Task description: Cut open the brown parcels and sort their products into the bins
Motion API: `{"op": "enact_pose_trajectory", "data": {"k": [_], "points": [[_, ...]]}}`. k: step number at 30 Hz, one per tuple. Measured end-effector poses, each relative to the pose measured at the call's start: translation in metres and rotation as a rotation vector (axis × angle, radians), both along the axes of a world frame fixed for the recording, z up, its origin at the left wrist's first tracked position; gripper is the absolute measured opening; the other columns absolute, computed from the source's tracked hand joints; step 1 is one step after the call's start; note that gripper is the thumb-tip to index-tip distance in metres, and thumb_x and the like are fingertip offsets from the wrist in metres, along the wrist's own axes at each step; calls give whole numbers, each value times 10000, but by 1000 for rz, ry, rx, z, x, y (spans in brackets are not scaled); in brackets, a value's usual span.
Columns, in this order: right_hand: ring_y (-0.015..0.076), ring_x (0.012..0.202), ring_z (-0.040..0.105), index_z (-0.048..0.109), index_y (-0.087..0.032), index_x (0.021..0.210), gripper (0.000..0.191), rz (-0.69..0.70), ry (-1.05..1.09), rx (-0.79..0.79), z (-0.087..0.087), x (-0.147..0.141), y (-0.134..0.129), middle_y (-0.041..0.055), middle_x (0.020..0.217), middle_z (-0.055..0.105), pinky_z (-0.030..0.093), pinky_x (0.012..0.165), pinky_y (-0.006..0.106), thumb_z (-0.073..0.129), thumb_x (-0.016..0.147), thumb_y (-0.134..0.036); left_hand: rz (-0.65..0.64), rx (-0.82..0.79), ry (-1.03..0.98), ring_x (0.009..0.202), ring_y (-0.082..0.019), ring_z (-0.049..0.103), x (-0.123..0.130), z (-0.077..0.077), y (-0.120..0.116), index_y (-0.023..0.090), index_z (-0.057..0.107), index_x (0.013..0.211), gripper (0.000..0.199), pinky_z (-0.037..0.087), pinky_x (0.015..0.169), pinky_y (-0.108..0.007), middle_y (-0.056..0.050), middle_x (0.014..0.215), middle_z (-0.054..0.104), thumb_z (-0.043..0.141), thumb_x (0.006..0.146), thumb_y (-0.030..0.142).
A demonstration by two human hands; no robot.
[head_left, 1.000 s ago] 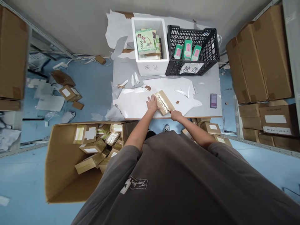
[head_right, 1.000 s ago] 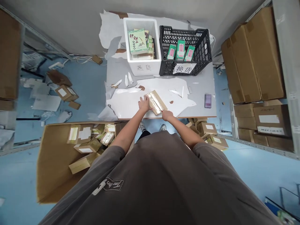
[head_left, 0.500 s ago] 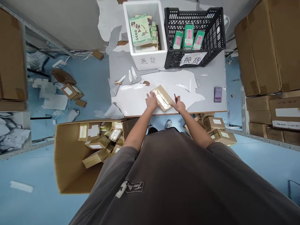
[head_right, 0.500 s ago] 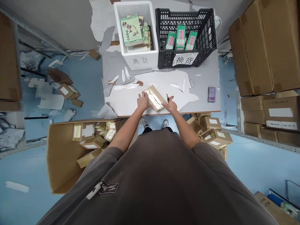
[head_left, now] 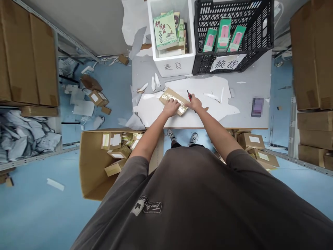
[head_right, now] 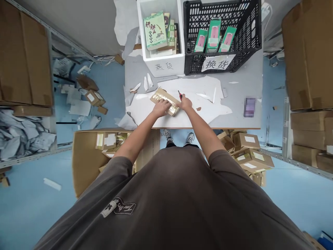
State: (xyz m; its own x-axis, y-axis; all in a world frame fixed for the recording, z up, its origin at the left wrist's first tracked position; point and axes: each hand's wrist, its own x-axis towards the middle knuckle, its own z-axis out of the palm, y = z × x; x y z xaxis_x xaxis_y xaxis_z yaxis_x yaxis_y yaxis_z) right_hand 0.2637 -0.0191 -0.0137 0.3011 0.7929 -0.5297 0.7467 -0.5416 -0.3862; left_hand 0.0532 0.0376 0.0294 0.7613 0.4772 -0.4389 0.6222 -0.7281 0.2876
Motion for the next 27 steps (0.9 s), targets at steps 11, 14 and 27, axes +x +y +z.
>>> {"op": "enact_pose_trajectory", "data": {"k": [11,14,27], "points": [[333,971,780,556,-245,1426,398,10,121,165,19,7,-54,104,1057,808,569,891,391,431,1177,-530,43,16,23,1663,-451,361,2,-6,-19,193,735,1380,700,467,1283,-538,-140,1818,385,943,712,202],[236,712,755,596,-244,1334,309,85,324,101,20,13,-89,6,836,767,554,802,313,419,1192,-453,71,22,46,1657,-474,377,3,-10,-23,182,716,1394,733,515,1244,-553,-160,1815,390,962,704,214],[151,380,509,559,-237,980,210,-30,665,-176,19,16,-81,-58,566,552,388,429,251,613,1131,-372,106,16,123,1637,-465,400,12,-17,-22,199,700,1479,845,535,1245,-538,-134,1839,349,997,688,233]]}}
